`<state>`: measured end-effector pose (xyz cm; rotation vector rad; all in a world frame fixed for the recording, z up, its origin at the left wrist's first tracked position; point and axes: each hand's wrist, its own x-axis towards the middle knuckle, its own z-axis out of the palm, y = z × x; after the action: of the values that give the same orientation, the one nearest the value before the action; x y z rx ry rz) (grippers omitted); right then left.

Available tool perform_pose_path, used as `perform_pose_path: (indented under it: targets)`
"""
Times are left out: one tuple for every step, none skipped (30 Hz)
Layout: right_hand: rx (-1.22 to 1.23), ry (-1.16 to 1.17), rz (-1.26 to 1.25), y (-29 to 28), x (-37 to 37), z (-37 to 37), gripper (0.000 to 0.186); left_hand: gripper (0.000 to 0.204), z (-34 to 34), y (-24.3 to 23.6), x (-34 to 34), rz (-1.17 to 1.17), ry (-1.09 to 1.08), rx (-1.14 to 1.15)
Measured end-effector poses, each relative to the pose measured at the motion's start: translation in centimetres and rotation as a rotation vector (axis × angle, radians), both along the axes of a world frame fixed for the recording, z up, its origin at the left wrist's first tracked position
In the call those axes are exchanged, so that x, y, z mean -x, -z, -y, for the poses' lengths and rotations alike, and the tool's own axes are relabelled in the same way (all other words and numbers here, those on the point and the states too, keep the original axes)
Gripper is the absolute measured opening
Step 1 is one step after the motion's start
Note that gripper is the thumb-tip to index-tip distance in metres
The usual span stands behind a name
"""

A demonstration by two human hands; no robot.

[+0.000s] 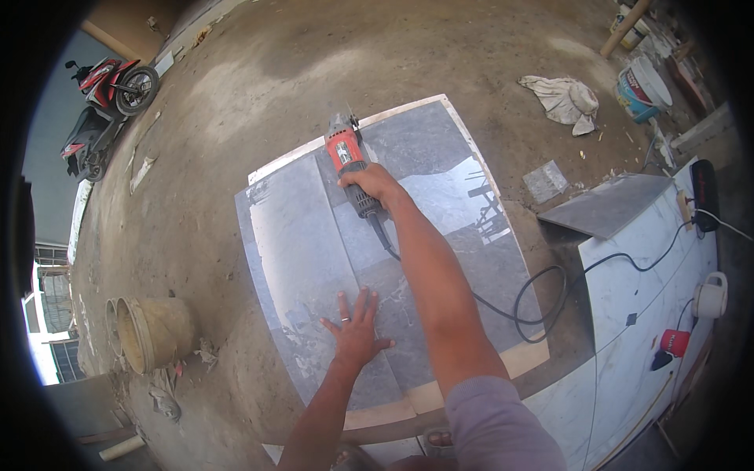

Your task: The person uses a power grinder to cut a large ceramic tile on a workshop floor, holding the tool with both hands and applying it to a marked line on the tile surface.

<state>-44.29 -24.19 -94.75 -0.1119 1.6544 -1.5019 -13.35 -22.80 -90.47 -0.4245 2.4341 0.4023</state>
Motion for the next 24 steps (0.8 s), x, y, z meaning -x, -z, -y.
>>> perform_pose_path:
  targets:
    - [-0.001, 0.001, -0.002, 0.3, -0.2, -0.2, 0.034, 0.117, 0.0, 0.0, 0.0, 0.0, 0.003, -0.001]
    - [0.015, -0.003, -0.016, 0.5, -0.4, -0.4, 0.034, 0.117, -0.1, -0.1, 0.1, -0.002, 0.004, -0.002]
    - [0.031, -0.006, -0.031, 0.8, -0.5, -0.7, 0.035, 0.116, -0.1, -0.2, 0.2, 0.001, 0.005, -0.004]
    - [0.031, -0.006, -0.031, 0.8, -0.8, -0.9, 0.035, 0.115, 0.0, -0.2, 0.2, 0.006, 0.004, -0.005]
    - [0.034, 0.003, -0.036, 0.9, -1.1, -1.2, 0.035, 0.115, 0.0, -0.2, 0.2, 0.006, 0.003, -0.005]
    - [0.037, 0.012, -0.042, 1.0, -1.5, -1.5, 0.036, 0.115, 0.0, -0.2, 0.2, 0.011, 0.009, -0.001]
    - [0.037, 0.012, -0.041, 0.9, -1.8, -1.7, 0.036, 0.115, 0.1, -0.2, 0.1, 0.016, 0.014, 0.003]
    - [0.053, 0.01, -0.051, 0.9, -2.2, -2.0, 0.035, 0.115, 0.1, -0.1, 0.1, 0.017, 0.014, 0.003]
    - [0.07, 0.009, -0.06, 0.9, -2.6, -2.1, 0.035, 0.115, 0.1, 0.0, 0.0, 0.011, 0.017, 0.008]
    - [0.069, 0.01, -0.06, 0.8, -2.8, -2.3, 0.035, 0.115, 0.1, 0.0, 0.0, 0.004, 0.021, 0.012]
    - [0.061, 0.007, -0.058, 0.8, -2.9, -2.5, 0.034, 0.115, 0.1, 0.0, 0.0, 0.004, 0.022, 0.012]
    - [0.052, 0.003, -0.055, 0.7, -3.0, -2.5, 0.033, 0.116, 0.1, 0.0, 0.0, 0.009, 0.018, 0.011]
    - [0.052, 0.004, -0.055, 0.7, -3.0, -2.6, 0.033, 0.116, 0.1, 0.0, 0.0, 0.014, 0.015, 0.009]
    - [0.062, 0.009, -0.055, 0.6, -3.0, -2.6, 0.033, 0.116, 0.1, 0.0, 0.0, 0.014, 0.016, 0.01]
    - [0.073, 0.014, -0.055, 0.6, -3.0, -2.5, 0.032, 0.116, 0.1, 0.1, -0.1, 0.009, 0.015, 0.011]
    - [0.073, 0.015, -0.053, 0.7, -2.9, -2.5, 0.032, 0.117, 0.1, 0.2, -0.1, 0.005, 0.017, 0.012]
    - [0.075, 0.016, -0.045, 0.7, -2.6, -2.4, 0.032, 0.117, 0.0, 0.2, -0.1, 0.006, 0.018, 0.012]
    - [0.076, 0.017, -0.037, 0.8, -2.3, -2.3, 0.032, 0.117, 0.0, 0.1, -0.1, 0.007, 0.015, 0.009]
    - [0.077, 0.017, -0.036, 0.9, -2.0, -2.1, 0.032, 0.118, 0.0, 0.1, 0.0, 0.008, 0.012, 0.006]
    - [0.074, 0.014, -0.035, 1.0, -1.8, -2.0, 0.032, 0.118, -0.1, 0.1, 0.0, 0.008, 0.013, 0.007]
    - [0.071, 0.011, -0.034, 1.1, -1.5, -1.8, 0.032, 0.118, -0.1, 0.1, 0.0, 0.006, 0.015, 0.007]
    - [0.072, 0.011, -0.033, 1.1, -1.3, -1.6, 0.032, 0.118, -0.1, 0.1, 0.0, 0.005, 0.015, 0.009]
    - [0.073, 0.019, -0.03, 1.0, -1.1, -1.4, 0.033, 0.118, -0.1, 0.1, 0.0, 0.006, 0.014, 0.01]
    - [0.074, 0.027, -0.027, 1.0, -0.9, -1.3, 0.033, 0.117, -0.1, 0.1, 0.0, 0.008, 0.013, 0.008]
